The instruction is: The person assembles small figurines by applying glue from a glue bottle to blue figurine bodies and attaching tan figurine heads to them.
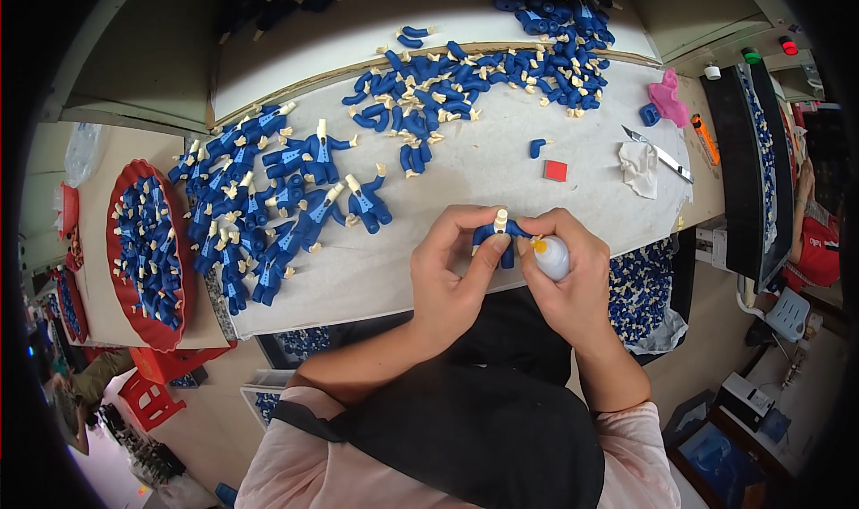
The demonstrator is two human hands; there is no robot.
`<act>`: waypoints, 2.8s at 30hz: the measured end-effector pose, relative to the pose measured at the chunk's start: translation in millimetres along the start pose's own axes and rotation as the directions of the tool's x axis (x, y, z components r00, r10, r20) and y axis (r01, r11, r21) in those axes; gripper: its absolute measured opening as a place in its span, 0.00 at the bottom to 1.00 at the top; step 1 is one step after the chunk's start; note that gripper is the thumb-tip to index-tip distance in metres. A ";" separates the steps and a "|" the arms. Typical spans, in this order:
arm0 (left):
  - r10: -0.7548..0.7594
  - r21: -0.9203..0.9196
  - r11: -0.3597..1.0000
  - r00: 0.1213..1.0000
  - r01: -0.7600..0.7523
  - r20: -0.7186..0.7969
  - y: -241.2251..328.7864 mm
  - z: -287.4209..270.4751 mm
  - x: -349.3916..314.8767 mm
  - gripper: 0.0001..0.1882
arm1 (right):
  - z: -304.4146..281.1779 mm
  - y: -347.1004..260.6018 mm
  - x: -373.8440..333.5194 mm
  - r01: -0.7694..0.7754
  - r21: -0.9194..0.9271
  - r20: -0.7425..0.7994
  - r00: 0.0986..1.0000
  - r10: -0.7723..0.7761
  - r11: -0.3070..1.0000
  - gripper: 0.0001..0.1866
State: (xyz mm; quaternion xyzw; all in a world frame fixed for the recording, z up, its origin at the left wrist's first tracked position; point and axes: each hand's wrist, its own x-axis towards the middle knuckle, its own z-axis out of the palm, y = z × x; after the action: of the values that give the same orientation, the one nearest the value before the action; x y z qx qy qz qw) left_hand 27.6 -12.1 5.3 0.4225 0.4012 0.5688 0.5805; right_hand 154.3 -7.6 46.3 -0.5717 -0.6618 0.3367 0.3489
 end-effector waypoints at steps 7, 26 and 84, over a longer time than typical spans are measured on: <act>0.029 0.029 0.999 1.000 -0.029 0.007 -2.4 -0.8 -1.1 0.10 | -0.3 0.9 -0.3 -0.020 0.009 0.001 1.000 0.020 1.000 0.13; -0.308 -0.684 0.634 0.929 0.362 0.207 14.9 -10.1 13.0 0.11 | 3.5 -12.2 -2.2 0.091 0.112 -0.127 0.989 -0.077 0.990 0.26; 0.171 0.363 0.918 0.985 -0.157 -0.009 4.0 -1.1 4.1 0.15 | 19.1 4.9 -4.9 -0.017 0.301 -0.279 0.955 0.106 0.953 0.05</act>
State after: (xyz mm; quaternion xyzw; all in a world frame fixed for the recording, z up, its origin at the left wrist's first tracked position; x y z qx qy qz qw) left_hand 25.4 -7.9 8.9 0.5426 0.4737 0.5403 0.4351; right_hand 141.3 -12.8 31.7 -0.5771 -0.5269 0.3546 0.5134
